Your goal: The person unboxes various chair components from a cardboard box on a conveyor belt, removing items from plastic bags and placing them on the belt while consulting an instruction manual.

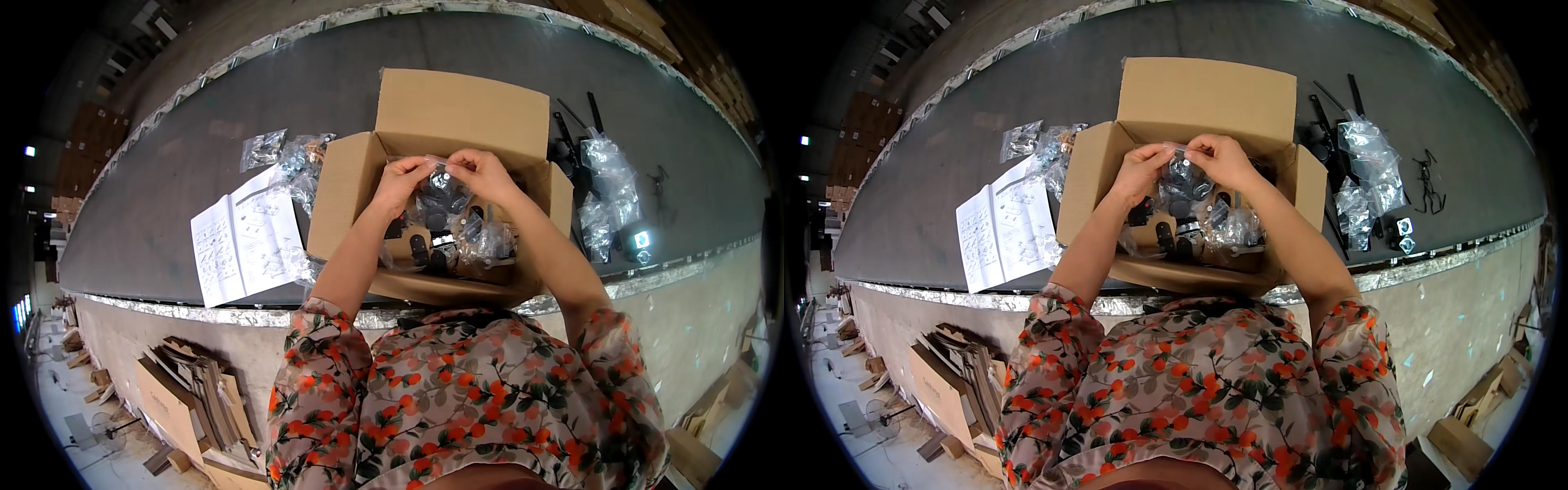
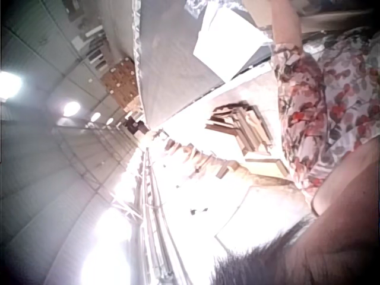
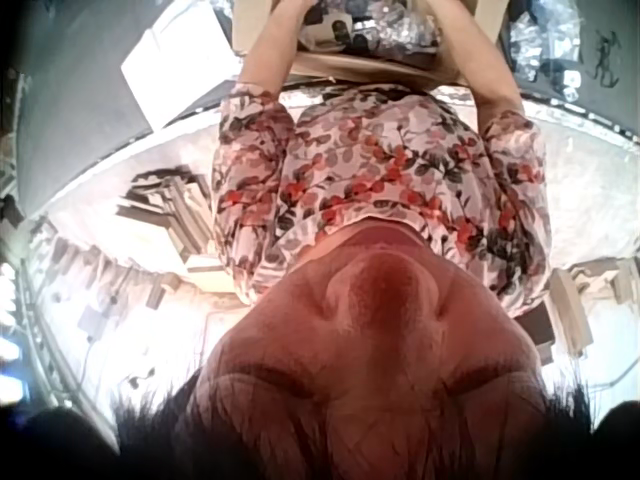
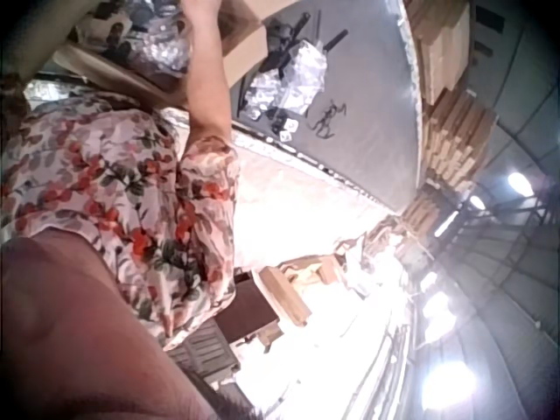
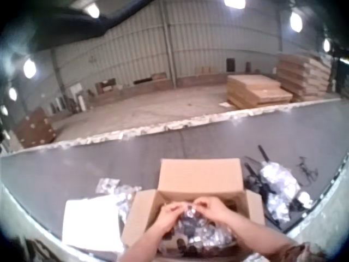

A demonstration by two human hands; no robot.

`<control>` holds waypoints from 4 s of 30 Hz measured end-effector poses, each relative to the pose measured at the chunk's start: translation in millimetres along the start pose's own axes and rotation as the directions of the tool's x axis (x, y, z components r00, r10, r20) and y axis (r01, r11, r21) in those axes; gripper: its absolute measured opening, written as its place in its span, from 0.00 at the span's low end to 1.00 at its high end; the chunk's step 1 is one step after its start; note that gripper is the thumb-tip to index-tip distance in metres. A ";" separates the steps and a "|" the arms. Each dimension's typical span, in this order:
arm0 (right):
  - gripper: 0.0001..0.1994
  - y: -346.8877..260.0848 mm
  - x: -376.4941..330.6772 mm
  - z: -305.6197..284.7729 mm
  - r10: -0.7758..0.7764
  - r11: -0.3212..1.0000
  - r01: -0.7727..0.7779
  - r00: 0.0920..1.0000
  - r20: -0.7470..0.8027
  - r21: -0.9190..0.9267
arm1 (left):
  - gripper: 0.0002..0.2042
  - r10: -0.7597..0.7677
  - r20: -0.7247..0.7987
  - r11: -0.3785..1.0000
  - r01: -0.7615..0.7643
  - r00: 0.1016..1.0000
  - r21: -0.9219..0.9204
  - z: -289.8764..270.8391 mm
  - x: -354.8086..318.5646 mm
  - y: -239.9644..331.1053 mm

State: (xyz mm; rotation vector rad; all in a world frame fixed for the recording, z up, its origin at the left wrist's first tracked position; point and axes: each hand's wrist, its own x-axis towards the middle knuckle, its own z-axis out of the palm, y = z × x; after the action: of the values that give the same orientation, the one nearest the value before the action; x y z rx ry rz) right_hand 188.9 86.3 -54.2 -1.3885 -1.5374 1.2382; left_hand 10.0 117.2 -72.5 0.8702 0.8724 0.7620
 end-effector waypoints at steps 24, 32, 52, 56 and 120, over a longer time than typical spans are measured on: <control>0.05 -10.9 -9.8 -8.9 0.053 0.973 -0.082 0.989 0.137 0.216 | 0.06 0.183 -0.025 0.967 -0.176 0.983 0.183 21.3 -16.6 4.8; 0.05 -5.6 -13.6 -22.5 0.106 0.958 -0.146 0.980 0.170 0.246 | 0.08 0.089 -0.017 0.996 -0.089 0.996 0.014 11.9 -13.2 4.0; 0.04 -9.6 -15.5 -17.5 0.114 0.960 -0.168 0.964 0.238 0.223 | 0.06 0.042 0.064 0.999 -0.043 0.997 0.004 11.5 -16.1 5.3; 0.06 -13.2 -11.2 -17.6 0.108 0.960 -0.168 0.961 0.253 0.226 | 0.07 0.058 0.085 0.996 -0.063 0.995 0.057 17.0 -19.2 6.5; 0.06 -5.5 -15.4 -19.1 0.100 0.961 -0.130 0.986 0.130 0.246 | 0.04 0.085 -0.038 0.976 -0.091 0.996 -0.197 2.1 -21.8 7.9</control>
State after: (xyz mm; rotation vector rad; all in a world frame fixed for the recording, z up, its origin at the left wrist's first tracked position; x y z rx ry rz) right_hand 207.7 75.0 -42.2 -1.2710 -1.3326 1.5535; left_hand 0.7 101.7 -57.9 0.7252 0.7727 0.9247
